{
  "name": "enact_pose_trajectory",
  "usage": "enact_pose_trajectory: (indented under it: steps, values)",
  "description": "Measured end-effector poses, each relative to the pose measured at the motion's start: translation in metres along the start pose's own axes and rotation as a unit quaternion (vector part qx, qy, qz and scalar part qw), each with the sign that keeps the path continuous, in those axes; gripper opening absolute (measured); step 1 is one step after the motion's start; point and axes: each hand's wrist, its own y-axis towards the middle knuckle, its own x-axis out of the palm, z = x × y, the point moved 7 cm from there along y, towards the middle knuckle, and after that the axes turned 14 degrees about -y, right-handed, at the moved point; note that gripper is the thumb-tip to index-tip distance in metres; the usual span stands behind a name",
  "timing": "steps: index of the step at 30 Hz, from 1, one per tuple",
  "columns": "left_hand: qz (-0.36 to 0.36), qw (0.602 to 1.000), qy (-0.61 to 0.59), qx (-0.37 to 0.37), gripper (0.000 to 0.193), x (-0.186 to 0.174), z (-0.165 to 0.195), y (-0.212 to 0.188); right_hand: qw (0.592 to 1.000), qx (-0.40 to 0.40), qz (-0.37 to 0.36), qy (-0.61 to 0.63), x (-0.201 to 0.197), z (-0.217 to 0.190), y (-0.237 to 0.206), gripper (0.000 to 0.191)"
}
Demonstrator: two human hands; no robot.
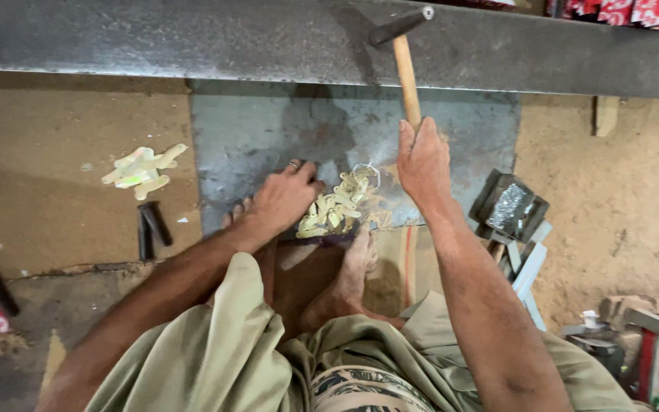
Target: The person repeatedly hammers small metal pieces on a metal beam using a hammer. They pick up each piece, position it on the beam, strike it, and then place it aside. The process is repeated for multiple pieces.
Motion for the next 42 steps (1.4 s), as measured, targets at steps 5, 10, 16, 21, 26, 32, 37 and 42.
enact_pose_trajectory:
  steps: [5, 10, 16, 21, 26, 32, 37, 42]
  values:
    - [-0.053, 0.997, 0.046, -0.022, 0.029, 0.012, 0.003, 0.01, 0.99, 0.077, -0.103, 0.049, 0.009, 0.008, -0.003, 0.035]
    - [0.01, 0.98, -0.192, -0.043, 0.013, -0.058, -0.003, 0.02, 0.999, -0.03, 0.018, -0.006, -0.001, -0.005, -0.001, 0.035]
    - [0.238, 0.957, -0.161, -0.035, 0.009, -0.2, -0.063, 0.067, 0.998, -0.05, -0.012, 0.02, -0.019, -0.02, 0.013, 0.037]
    - [0.249, 0.947, -0.129, -0.16, 0.009, -0.221, -0.109, 0.091, 0.993, -0.073, 0.027, 0.087, -0.063, -0.059, 0.004, 0.034]
    - [0.21, 0.937, -0.142, -0.242, 0.013, -0.211, -0.12, 0.094, 0.982, -0.048, 0.052, 0.173, -0.063, -0.101, -0.004, 0.028]
    - [0.203, 0.943, -0.147, -0.217, 0.013, -0.216, -0.12, 0.097, 0.993, -0.101, -0.06, -0.001, -0.035, -0.103, 0.01, 0.029]
    - [0.195, 0.943, -0.124, -0.238, 0.011, -0.215, -0.122, 0.098, 0.973, -0.048, -0.003, 0.224, -0.035, -0.097, 0.001, 0.028]
    - [0.19, 0.944, -0.131, -0.237, 0.01, -0.216, -0.122, 0.1, 0.989, -0.145, -0.024, 0.0, -0.038, -0.118, 0.009, 0.03]
